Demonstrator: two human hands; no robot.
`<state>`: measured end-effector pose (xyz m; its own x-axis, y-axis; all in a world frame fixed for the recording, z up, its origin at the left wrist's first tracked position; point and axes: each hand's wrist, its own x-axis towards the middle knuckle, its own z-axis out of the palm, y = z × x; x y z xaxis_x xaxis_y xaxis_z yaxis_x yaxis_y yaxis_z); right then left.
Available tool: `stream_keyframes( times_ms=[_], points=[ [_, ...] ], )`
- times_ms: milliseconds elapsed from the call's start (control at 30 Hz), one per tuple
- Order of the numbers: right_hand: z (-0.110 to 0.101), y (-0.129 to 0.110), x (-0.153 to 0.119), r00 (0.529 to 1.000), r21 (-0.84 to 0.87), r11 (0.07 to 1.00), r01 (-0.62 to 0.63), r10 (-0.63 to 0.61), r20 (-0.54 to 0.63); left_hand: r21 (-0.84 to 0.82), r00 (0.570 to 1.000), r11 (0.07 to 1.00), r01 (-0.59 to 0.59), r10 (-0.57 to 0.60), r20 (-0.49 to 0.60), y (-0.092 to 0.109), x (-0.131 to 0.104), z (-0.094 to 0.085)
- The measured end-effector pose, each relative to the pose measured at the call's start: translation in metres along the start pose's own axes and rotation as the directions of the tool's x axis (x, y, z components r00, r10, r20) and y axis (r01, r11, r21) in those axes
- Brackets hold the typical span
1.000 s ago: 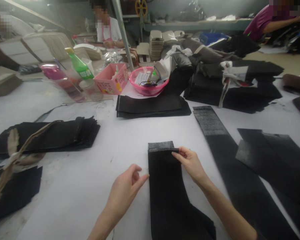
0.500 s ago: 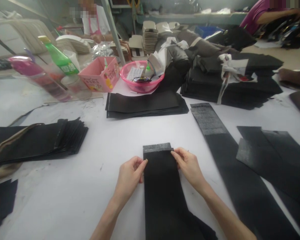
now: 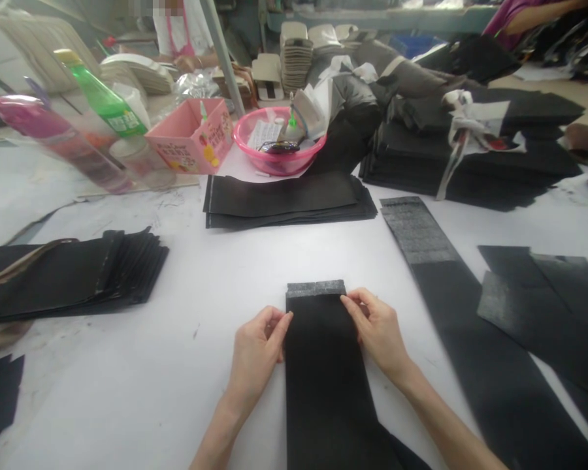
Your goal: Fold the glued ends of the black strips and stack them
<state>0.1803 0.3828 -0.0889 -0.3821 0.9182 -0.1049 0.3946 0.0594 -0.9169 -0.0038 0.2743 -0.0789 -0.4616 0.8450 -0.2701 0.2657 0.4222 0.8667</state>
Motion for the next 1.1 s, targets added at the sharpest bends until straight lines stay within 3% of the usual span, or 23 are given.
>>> stream_keyframes(
  times_ms=[167, 367, 567, 733, 1000, 1100],
  points=[
    [0.0001, 0.0036, -0.0024, 1.000, -0.011, 1.000, 0.012, -0.012, -0.023, -0.015, 1.000, 1.000, -0.011, 0.011, -0.003, -0.0004, -0.0025, 0.0010],
    [0.0013, 0.0075, -0.0012, 1.000, -0.003, 1.000, 0.020, -0.020, -0.008, 0.064, 0.981, 0.983, -0.173, 0.178, -0.078, -0.0017, -0.0067, 0.0041],
    [-0.0016, 0.0066, -0.0001, 0.992, -0.013, 0.996, 0.090, -0.091, -0.082, 0.145, 0.995, 0.985, -0.094, 0.095, -0.006, -0.0031, -0.0022, 0.0059],
    [-0.0062, 0.0052, 0.0026, 0.967, -0.138, 0.971, 0.197, -0.216, -0.136, 0.015, 1.000, 1.000, -0.020, 0.020, -0.007, -0.0056, 0.0009, 0.0055],
    [-0.0067, 0.0011, 0.0036, 0.994, -0.221, 0.972, 0.084, -0.097, -0.047, -0.249, 0.999, 0.967, 0.051, -0.050, 0.009, -0.0040, 0.0012, 0.0038],
    [-0.0073, 0.0007, 0.0047, 0.998, -0.268, 0.962, 0.046, -0.058, -0.035, -0.272, 0.998, 0.960, 0.061, -0.063, 0.000, -0.0035, 0.0002, 0.0044]
  ],
)
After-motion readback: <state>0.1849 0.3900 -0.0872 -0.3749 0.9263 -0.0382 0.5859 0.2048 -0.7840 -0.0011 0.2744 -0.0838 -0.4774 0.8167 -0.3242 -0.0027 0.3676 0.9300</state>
